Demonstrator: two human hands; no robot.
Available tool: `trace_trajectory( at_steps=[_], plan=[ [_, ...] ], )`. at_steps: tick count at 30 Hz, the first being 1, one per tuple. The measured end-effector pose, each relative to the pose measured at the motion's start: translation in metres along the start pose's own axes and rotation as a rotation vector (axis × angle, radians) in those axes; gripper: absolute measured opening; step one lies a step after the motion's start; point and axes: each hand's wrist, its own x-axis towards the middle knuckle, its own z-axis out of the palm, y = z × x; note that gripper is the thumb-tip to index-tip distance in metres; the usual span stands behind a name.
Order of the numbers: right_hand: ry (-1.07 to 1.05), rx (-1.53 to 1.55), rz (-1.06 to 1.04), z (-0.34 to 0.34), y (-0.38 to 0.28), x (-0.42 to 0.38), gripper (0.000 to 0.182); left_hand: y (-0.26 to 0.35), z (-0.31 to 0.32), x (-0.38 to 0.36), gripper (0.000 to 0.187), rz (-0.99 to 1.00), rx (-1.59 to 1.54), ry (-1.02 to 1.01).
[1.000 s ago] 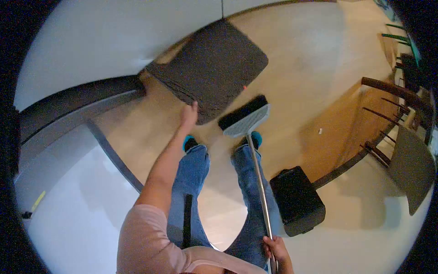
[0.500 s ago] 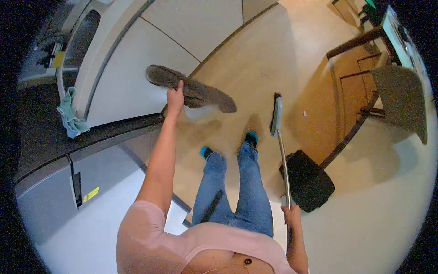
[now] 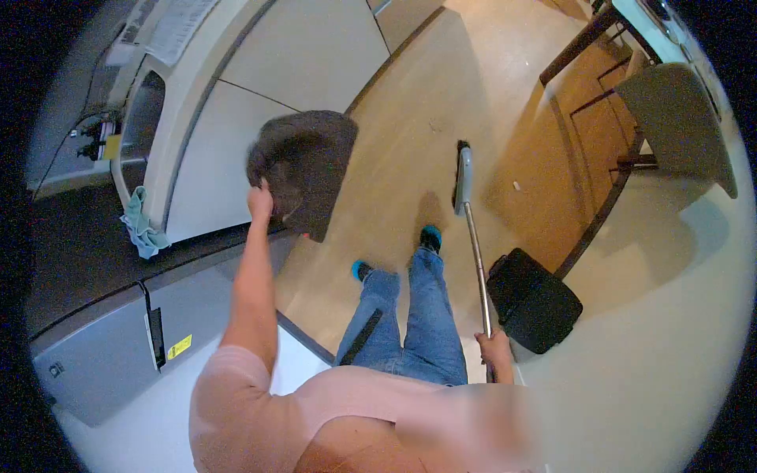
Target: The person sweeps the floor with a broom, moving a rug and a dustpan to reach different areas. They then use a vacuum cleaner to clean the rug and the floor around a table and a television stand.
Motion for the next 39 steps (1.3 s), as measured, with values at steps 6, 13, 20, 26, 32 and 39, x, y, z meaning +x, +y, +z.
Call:
trace_trajectory(
  at_steps=[6,13,20,26,32,39],
  plan=[
    [-0.019,-0.046,-0.071,0.002,-0.010,0.003,0.026,0.104,-0.031,-0.014,0.038,0.053,0.052,-0.157],
    [-0.009,-0.017,-0.038,-0.006,-0.023,-0.007,0.026,0.116,-0.047,0.002,0.040,0.094,0.287,-0.147],
    [0.013,-0.085,-0.137,-0.013,-0.032,0.001,0.024,0.121,-0.078,0.012,0.038,0.156,0.373,-0.104],
    [0.014,-0.116,-0.107,-0.011,-0.045,-0.002,0.024,0.078,-0.078,-0.003,0.041,0.009,0.337,-0.081],
    [-0.047,-0.176,-0.084,-0.003,-0.062,-0.023,0.026,0.059,-0.081,-0.022,0.036,-0.018,-0.098,0.321],
    [-0.408,-0.067,-0.080,0.047,-0.082,-0.031,0.024,-0.020,-0.161,-0.031,0.038,-0.139,0.279,-0.023]
  ],
)
